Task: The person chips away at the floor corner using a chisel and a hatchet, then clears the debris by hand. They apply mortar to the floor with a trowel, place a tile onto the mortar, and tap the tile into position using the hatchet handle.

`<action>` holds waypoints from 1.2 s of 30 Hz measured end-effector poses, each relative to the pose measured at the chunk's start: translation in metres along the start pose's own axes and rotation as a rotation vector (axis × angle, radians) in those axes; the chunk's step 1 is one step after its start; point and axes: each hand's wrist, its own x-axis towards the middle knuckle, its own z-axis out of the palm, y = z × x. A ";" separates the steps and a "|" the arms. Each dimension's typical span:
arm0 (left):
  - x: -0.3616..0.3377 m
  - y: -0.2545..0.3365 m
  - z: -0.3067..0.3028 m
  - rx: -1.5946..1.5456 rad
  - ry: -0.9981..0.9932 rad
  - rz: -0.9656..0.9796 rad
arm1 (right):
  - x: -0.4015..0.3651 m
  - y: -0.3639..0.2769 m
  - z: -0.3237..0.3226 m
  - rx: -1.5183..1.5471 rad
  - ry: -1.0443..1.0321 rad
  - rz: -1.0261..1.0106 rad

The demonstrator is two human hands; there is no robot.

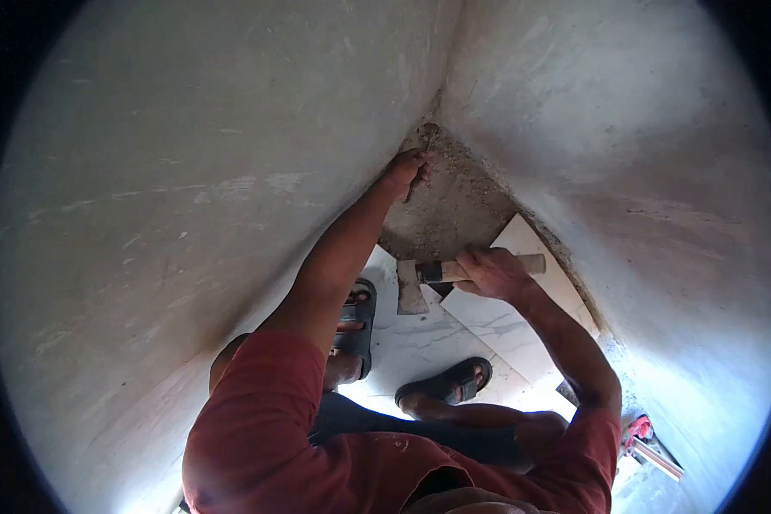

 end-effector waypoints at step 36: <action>0.018 0.006 0.007 -0.107 0.031 -0.126 | 0.038 -0.032 -0.011 -0.071 -0.297 -0.373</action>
